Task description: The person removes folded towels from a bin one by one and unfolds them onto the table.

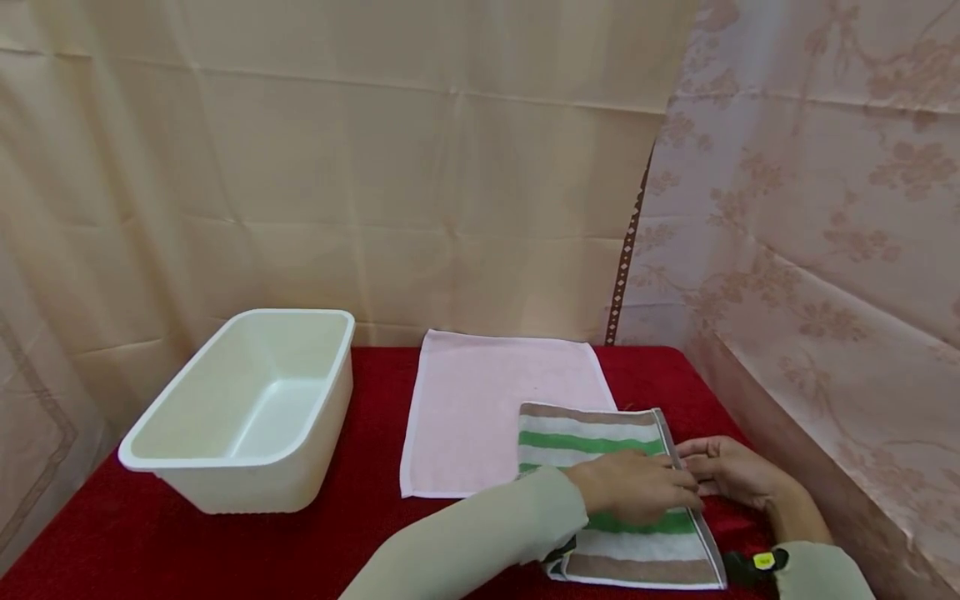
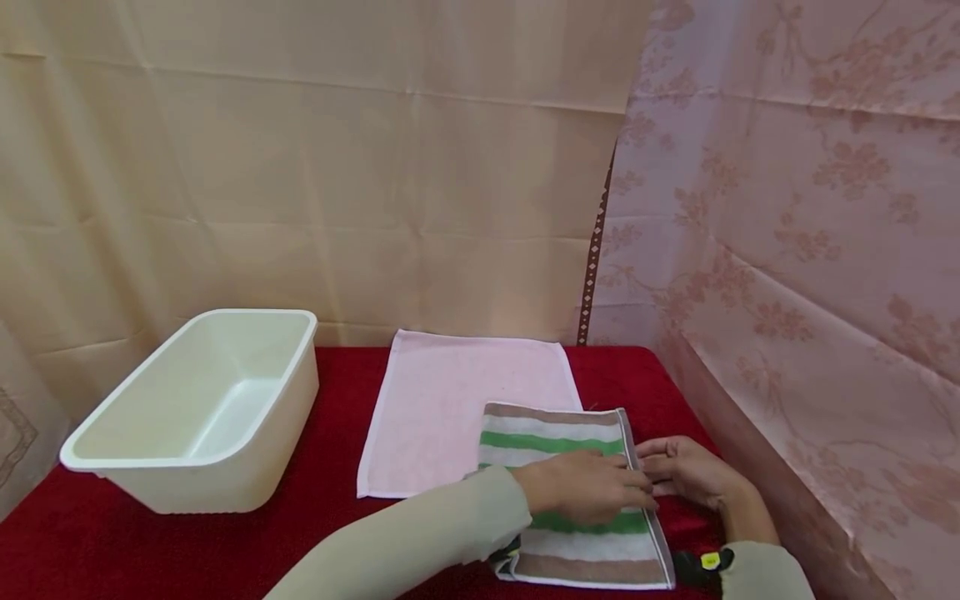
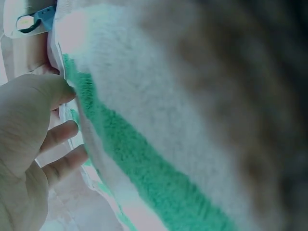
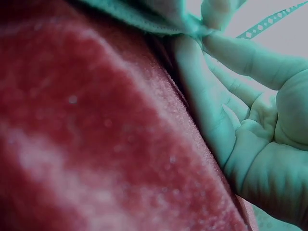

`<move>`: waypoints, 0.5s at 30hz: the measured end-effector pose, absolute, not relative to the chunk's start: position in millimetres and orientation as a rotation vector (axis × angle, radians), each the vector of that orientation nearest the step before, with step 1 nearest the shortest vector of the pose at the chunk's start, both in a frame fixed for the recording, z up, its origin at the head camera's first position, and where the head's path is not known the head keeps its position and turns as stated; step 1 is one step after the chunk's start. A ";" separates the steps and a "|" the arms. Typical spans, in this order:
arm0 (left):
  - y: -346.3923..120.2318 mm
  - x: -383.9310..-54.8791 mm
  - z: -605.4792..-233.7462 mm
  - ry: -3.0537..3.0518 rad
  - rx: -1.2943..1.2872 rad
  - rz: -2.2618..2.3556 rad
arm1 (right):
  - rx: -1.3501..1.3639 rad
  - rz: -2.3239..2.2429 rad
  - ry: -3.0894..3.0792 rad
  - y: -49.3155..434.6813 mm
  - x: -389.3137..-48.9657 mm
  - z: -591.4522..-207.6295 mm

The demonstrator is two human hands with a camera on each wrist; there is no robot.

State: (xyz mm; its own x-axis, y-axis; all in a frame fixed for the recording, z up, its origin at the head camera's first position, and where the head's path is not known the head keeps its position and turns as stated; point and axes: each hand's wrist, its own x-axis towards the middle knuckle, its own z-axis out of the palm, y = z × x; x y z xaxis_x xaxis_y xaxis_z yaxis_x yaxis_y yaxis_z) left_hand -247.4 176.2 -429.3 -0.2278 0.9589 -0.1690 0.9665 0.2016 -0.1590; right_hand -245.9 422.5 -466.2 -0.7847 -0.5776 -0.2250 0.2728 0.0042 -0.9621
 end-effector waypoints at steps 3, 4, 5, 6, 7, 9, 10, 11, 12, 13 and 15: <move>181.5 -246.3 -432.4 2.403 1.940 -0.427 | -0.320 -1.844 1.687 422.3 -245.0 -466.2; 183.3 -245.6 -433.2 2.396 1.939 -0.450 | -0.318 -1.844 1.689 422.2 -244.7 -466.4; 185.1 -244.7 -433.9 2.393 1.938 -0.476 | -0.315 -1.842 1.691 422.0 -244.5 -466.4; 186.8 -243.8 -434.2 2.389 1.935 -0.495 | -0.312 -1.839 1.697 421.8 -244.3 -466.5; 188.2 -242.9 -434.3 2.384 1.932 -0.512 | -0.307 -1.835 1.707 421.5 -244.1 -466.3; 190.4 -241.5 -434.6 2.379 1.922 -0.526 | -0.293 -1.825 1.735 421.0 -244.0 -465.7; 191.3 -240.8 -434.5 2.378 1.925 -0.533 | -0.292 -1.819 1.753 420.7 -244.2 -465.4; 192.0 -240.2 -434.3 2.381 1.930 -0.540 | -0.287 -1.810 1.767 420.5 -244.6 -464.9; 192.5 -239.9 -434.2 2.382 1.935 -0.543 | -0.282 -1.800 1.786 420.2 -245.0 -464.6; 193.0 -239.6 -434.5 2.385 1.942 -0.546 | -0.278 -1.792 1.801 419.9 -245.4 -464.2; 194.1 -238.7 -434.7 2.393 1.965 -0.550 | -0.276 -1.776 1.825 419.5 -246.2 -464.3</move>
